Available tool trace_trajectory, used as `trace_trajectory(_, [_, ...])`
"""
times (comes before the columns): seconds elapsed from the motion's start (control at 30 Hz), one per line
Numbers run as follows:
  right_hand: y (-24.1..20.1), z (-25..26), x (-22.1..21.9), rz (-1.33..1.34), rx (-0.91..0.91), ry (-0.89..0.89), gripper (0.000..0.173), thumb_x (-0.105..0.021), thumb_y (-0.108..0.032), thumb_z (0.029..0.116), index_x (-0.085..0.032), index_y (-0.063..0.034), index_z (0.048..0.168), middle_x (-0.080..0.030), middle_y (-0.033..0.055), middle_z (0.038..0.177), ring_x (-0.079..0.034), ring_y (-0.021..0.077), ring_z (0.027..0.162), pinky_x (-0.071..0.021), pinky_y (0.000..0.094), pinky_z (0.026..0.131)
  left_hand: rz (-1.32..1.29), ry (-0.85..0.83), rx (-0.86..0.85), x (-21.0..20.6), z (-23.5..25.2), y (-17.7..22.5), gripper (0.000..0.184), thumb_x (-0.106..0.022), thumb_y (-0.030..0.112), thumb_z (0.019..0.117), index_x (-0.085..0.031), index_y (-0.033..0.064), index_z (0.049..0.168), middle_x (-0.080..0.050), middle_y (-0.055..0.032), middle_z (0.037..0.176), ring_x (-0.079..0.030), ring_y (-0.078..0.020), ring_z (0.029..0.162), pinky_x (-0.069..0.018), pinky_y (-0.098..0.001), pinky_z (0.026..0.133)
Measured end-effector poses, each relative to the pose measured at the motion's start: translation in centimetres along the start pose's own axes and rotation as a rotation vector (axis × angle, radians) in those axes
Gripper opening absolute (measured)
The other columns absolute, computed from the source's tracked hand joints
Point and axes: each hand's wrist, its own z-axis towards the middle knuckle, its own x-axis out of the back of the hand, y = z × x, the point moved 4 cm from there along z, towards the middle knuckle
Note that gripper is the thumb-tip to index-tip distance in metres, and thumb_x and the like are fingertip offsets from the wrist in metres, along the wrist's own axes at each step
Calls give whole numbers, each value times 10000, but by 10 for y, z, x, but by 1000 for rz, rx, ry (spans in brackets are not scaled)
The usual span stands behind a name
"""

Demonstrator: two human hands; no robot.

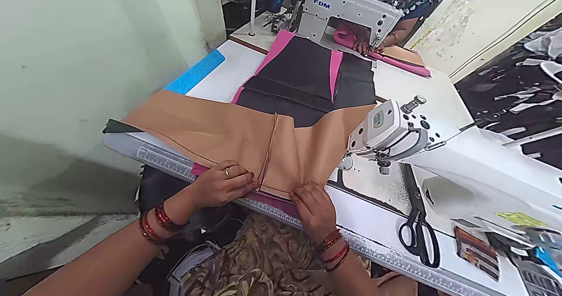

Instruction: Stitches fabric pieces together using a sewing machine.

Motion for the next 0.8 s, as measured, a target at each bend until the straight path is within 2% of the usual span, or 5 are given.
trace_trajectory(0.33, [-21, -16, -4, -79, -160, -128, 335, -512, -172, 933, -718, -60, 1173, -736, 136, 1126, -702, 297, 1093, -513, 434, 1038, -30, 6, 43, -1, 2, 1, 247, -457, 146, 1077, -699, 132, 1123, -709, -76, 1017, -636, -234, 914, -473, -370, 869])
trace_trajectory(0.47, [-22, -11, -4, -147, -150, -114, 317, -537, -195, 937, -776, -97, 1121, -755, 85, 1034, -716, 264, 1021, -511, 435, 1029, -94, -46, 99, 5, 21, 3, 505, -271, 398, 1080, -701, 136, 1036, -689, -65, 926, -636, -238, 887, -496, -385, 831])
trace_trajectory(0.57, [-21, -14, -5, -218, -135, -103, 308, -522, -232, 952, -773, -177, 1121, -737, 22, 1136, -658, 249, 1118, -406, 501, 1101, -100, -56, 301, 9, 65, -13, 618, -259, 510, 1071, -724, 135, 913, -724, -79, 926, -686, -253, 901, -548, -424, 786])
trace_trajectory(0.67, [-21, -16, -5, -219, -110, -106, 280, -539, -236, 934, -770, -178, 1081, -725, 13, 1200, -630, 271, 1202, -374, 557, 1119, -229, -161, 594, -2, 131, -46, 634, -362, 553, 1024, -759, 73, 1142, -729, -169, 1155, -674, -388, 1124, -515, -596, 936])
trace_trajectory(0.8, [-22, -16, -2, -211, -115, -96, 263, -565, -214, 919, -782, -179, 1063, -733, 7, 1209, -640, 266, 1204, -406, 579, 1086, -688, -414, 792, -54, 210, -78, 822, -522, 614, 964, -439, 30, 1537, -571, -164, 1463, -480, -360, 1395, -356, -574, 1154])
